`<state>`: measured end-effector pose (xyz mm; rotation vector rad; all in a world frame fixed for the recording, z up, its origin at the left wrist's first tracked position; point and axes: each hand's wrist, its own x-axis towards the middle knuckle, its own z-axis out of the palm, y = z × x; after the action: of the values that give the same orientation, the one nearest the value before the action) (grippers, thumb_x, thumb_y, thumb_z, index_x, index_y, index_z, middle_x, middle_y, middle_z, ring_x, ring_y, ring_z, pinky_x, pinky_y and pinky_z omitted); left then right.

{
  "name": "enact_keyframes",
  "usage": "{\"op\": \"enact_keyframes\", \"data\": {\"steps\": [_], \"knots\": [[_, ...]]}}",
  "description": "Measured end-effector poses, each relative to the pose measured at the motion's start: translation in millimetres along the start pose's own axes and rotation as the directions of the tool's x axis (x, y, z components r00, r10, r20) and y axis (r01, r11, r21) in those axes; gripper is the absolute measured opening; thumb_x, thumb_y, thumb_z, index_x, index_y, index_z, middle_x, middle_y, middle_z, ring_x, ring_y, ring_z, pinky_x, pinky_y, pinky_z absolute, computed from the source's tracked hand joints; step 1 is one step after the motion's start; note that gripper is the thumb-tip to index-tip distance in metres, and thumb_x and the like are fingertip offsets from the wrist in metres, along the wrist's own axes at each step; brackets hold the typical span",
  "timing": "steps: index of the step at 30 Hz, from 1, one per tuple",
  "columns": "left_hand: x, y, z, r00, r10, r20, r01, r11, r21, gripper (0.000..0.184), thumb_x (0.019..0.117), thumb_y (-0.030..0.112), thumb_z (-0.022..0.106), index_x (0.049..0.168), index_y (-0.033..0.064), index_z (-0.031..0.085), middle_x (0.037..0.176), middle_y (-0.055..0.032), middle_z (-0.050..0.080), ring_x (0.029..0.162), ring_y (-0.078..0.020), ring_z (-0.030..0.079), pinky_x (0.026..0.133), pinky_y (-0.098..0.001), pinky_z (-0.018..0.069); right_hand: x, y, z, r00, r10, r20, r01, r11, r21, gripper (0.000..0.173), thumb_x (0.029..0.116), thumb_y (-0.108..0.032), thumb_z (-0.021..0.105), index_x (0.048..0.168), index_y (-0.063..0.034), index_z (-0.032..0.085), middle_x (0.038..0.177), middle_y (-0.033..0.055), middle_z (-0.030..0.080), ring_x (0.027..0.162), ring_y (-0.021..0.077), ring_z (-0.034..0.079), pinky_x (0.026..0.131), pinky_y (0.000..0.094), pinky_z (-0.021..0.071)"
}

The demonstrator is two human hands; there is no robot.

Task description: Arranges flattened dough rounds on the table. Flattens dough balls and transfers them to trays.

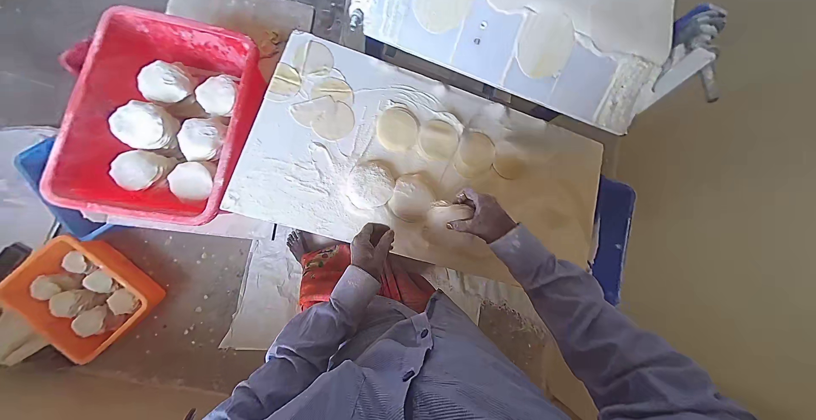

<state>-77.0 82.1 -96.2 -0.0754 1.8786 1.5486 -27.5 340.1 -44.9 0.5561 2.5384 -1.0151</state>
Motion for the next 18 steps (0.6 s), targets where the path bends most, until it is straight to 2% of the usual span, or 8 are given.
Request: {"op": "enact_keyframes", "data": {"steps": [3, 5, 6, 8, 10, 14, 16, 18], "knots": [[21.0, 2.5, -12.9, 0.99, 0.121, 0.07, -0.098, 0.957, -0.275, 0.041, 0.1092, 0.023, 0.043, 0.131, -0.009, 0.054, 0.11, -0.0199, 0.071, 0.099, -0.0218, 0.071, 0.094, -0.038, 0.0564, -13.9, -58.8, -3.7, 1.0, -0.011, -0.01, 0.012, 0.994, 0.109, 0.053, 0.0715, -0.008, 0.092, 0.116, 0.0001, 0.064, 0.098, 0.0176, 0.071, 0.089, 0.0288, 0.07, 0.083, 0.049, 0.0571], [28.0, 14.1, -20.9, 0.964, 0.083, 0.252, 0.047, 0.882, -0.47, 0.069, 0.1105, 0.046, 0.014, 0.14, -0.003, 0.051, 0.122, -0.018, 0.069, 0.111, -0.0217, 0.067, 0.099, -0.0391, 0.0522, -18.2, -97.3, -5.5, 0.999, -0.04, 0.014, 0.034, 0.96, 0.279, 0.058, 0.0702, -0.003, 0.09, 0.12, -0.0003, 0.06, 0.094, 0.0132, 0.072, 0.083, 0.0203, 0.071, 0.077, 0.0386, 0.0604], [26.9, 22.4, -24.6, 0.94, 0.098, 0.326, 0.119, 0.803, -0.584, 0.083, 0.1059, 0.058, 0.004, 0.135, 0.002, 0.057, 0.118, -0.0138, 0.07, 0.108, -0.019, 0.066, 0.096, -0.0392, 0.0533, -17.0, -114.3, -5.9, 0.998, -0.056, 0.035, 0.039, 0.93, 0.365, 0.06, 0.0689, 0.0, 0.087, 0.122, -0.0003, 0.059, 0.091, 0.0109, 0.073, 0.079, 0.0157, 0.072, 0.074, 0.0326, 0.0617], [20.1, 35.5, -31.5, 0.886, 0.188, 0.424, 0.255, 0.565, -0.784, 0.092, 0.0957, 0.078, 0.008, 0.118, 0.0132, 0.069, 0.105, -0.006, 0.075, 0.101, -0.0161, 0.071, 0.089, -0.0387, 0.0585, -10.0, -137.0, -4.7, 0.993, -0.099, 0.065, 0.059, 0.89, 0.452, 0.062, 0.0702, 0.005, 0.082, 0.126, 0.0008, 0.055, 0.091, 0.0094, 0.073, 0.077, 0.0114, 0.073, 0.071, 0.0269, 0.0619], [5.2, 54.3, -41.1, 0.906, 0.147, 0.398, 0.312, 0.402, -0.86, 0.085, 0.0948, 0.08, 0.019, 0.118, 0.0141, 0.066, 0.104, -0.0079, 0.074, 0.098, -0.0203, 0.072, 0.085, -0.0426, 0.0596, 0.3, -143.6, 0.0, 0.988, -0.147, 0.044, 0.117, 0.906, 0.406, 0.064, 0.0723, 0.004, 0.083, 0.129, 0.001, 0.054, 0.095, 0.0127, 0.073, 0.079, 0.0154, 0.072, 0.073, 0.0316, 0.0616], [-14.9, 76.8, -67.3, 0.96, -0.01, 0.28, 0.263, 0.375, -0.889, 0.078, 0.1007, 0.072, 0.02, 0.127, 0.0099, 0.059, 0.106, -0.0106, 0.071, 0.098, -0.0214, 0.07, 0.084, -0.0423, 0.0592, 5.9, -168.0, 6.3, 0.946, -0.317, -0.065, 0.32, 0.947, 0.036, 0.065, 0.0757, -0.018, 0.09, 0.131, -0.0026, 0.06, 0.116, 0.0183, 0.07, 0.093, 0.0291, 0.073, 0.081, 0.0495, 0.061], [-25.3, 83.0, -81.2, 0.972, -0.023, 0.234, 0.226, 0.363, -0.904, 0.077, 0.1018, 0.07, 0.02, 0.124, 0.0083, 0.06, 0.103, -0.0104, 0.072, 0.096, -0.0204, 0.071, 0.082, -0.0404, 0.0599, 3.3, -185.4, 7.9, 0.845, -0.523, -0.108, 0.507, 0.849, -0.146, 0.057, 0.0801, -0.029, 0.082, 0.129, -0.003, 0.066, 0.124, 0.0188, 0.068, 0.106, 0.0323, 0.068, 0.087, 0.0506, 0.0576], [-34.7, 87.6, -93.9, 0.974, -0.046, 0.22, 0.223, 0.326, -0.919, 0.08, 0.1011, 0.072, 0.019, 0.118, 0.0069, 0.063, 0.098, -0.0112, 0.072, 0.092, -0.0211, 0.072, 0.079, -0.0406, 0.0603, 4.5, -207.6, 10.5, 0.725, -0.68, -0.108, 0.651, 0.728, -0.214, 0.044, 0.0837, -0.026, 0.077, 0.122, -0.0062, 0.072, 0.123, 0.0156, 0.069, 0.115, 0.0336, 0.064, 0.096, 0.0493, 0.0543]]}}
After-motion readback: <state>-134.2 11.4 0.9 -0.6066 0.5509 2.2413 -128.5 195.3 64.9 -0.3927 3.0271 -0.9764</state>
